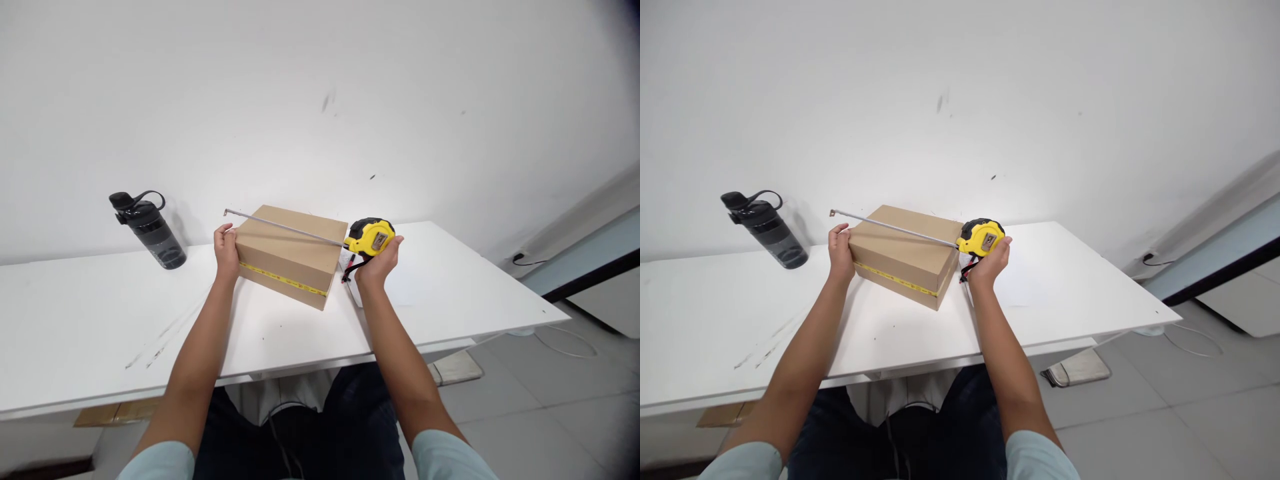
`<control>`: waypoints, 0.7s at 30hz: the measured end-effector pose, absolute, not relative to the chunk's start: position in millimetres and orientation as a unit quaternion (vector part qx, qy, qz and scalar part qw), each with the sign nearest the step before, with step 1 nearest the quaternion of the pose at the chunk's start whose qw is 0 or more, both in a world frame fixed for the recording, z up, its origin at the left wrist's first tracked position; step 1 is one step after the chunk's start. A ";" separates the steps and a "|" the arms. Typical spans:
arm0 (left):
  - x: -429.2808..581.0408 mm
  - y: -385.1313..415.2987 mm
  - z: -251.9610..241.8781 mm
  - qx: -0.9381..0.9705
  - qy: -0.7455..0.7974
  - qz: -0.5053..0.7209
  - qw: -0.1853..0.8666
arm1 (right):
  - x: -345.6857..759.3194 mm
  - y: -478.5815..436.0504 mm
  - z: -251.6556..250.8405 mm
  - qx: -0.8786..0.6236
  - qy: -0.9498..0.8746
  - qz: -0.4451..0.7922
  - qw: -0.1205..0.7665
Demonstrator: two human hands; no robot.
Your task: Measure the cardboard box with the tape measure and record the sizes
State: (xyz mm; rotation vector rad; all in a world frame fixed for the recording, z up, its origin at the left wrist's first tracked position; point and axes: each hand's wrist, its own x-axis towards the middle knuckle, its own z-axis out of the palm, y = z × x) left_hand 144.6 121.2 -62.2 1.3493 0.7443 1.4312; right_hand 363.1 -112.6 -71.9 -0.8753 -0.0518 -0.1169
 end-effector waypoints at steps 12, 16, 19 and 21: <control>136.4 108.8 -72.4 0.635 0.293 0.619 0.358 | 360.5 -117.7 -69.5 -0.424 -0.017 -0.052 0.904; 137.1 95.6 -92.3 0.704 0.233 0.610 0.280 | 348.8 -128.3 -61.6 -0.450 -0.078 -0.142 0.878; 141.4 88.8 -105.1 0.747 0.191 0.592 0.236 | 342.1 -134.6 -57.6 -0.455 -0.114 -0.193 0.862; 141.9 88.6 -108.8 0.762 0.176 0.587 0.209 | 339.1 -137.6 -56.3 -0.457 -0.123 -0.210 0.855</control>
